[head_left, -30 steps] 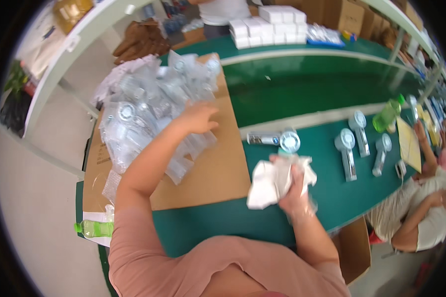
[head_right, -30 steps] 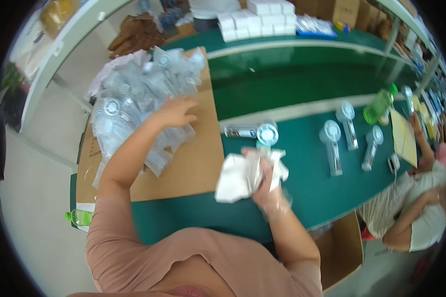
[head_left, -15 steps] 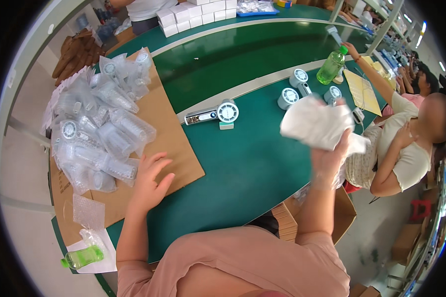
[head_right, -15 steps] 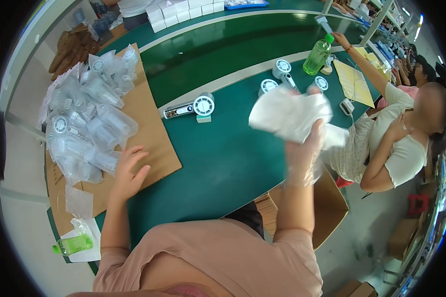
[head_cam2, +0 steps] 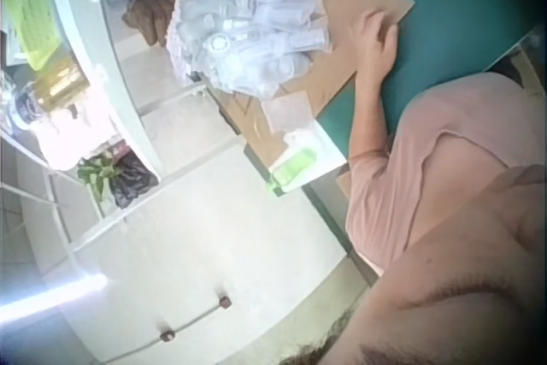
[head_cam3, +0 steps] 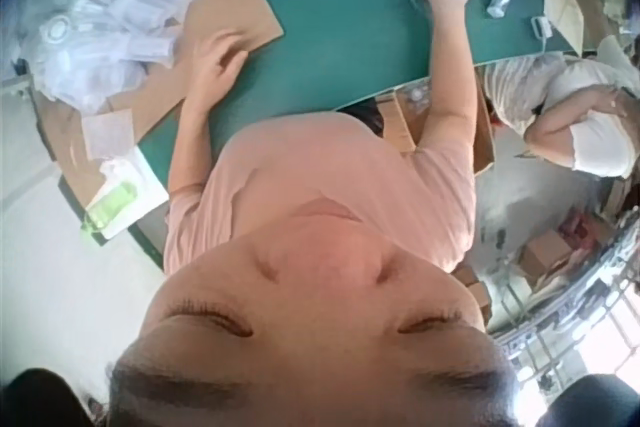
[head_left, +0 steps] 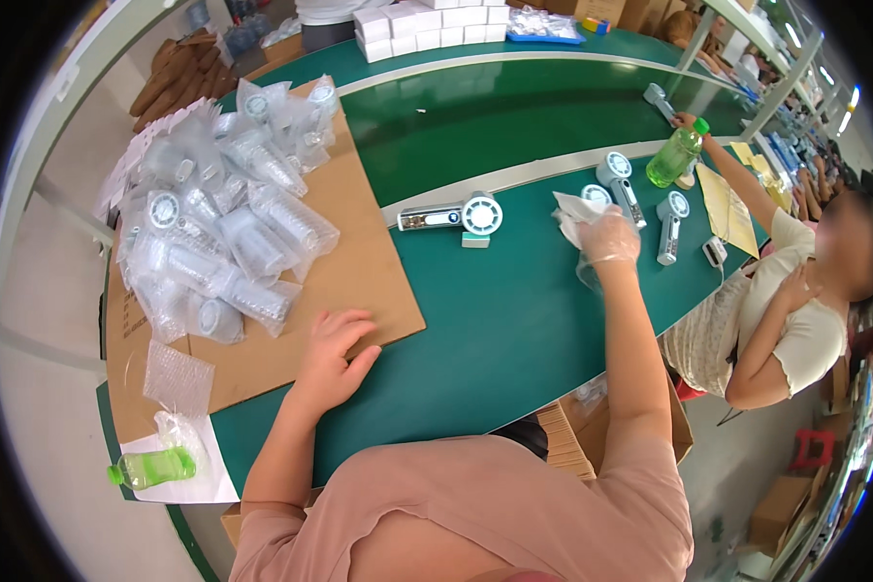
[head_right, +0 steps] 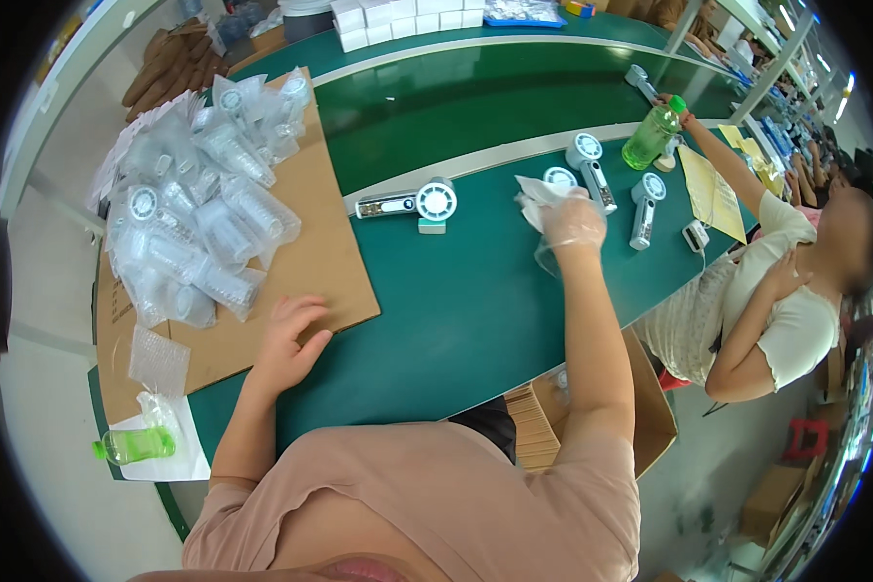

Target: The person unwraps small electronic devices from bubble wrap and wipes them with a white cloth and green liquid. They place the cleaned units on the green table and repeat the process for multiple devices.

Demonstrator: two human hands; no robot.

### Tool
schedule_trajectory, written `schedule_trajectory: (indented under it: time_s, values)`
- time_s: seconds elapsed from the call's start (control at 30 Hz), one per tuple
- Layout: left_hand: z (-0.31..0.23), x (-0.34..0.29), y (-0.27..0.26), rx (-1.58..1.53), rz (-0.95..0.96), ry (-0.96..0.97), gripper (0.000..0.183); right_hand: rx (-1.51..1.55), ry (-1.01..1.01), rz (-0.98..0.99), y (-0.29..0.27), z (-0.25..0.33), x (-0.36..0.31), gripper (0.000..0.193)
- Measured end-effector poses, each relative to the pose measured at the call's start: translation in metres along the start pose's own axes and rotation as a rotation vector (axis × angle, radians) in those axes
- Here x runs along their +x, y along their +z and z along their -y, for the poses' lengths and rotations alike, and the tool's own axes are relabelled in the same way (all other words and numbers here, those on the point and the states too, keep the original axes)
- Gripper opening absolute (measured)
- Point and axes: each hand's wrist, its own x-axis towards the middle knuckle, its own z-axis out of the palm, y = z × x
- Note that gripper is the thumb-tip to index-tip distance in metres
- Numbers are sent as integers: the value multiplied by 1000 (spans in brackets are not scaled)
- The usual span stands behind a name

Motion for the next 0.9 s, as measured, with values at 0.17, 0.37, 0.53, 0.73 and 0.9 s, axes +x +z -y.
schedule_trajectory:
  time_s: [0.17, 0.37, 0.53, 0.73, 0.9]
  values:
    - [10, -30, -8, -82, -96, -39, 21, 376, -228, 35, 7, -56, -4, 50]
    - [-3, -43, 12, -762, -16, -388, 22, 1948, 96, 298, -5, 31, -122, 50]
    - [-38, -13, 41, -1024, -30, -275, 50, 1877, 220, 827, 15, 149, -192, 46]
    - [-9, -27, 30, -1099, -227, -393, 47, 2101, 356, 1283, 31, 178, -203, 47]
    - [14, -37, 5, -1003, -501, -428, 35, 2269, 425, 1199, 30, 160, -175, 47]
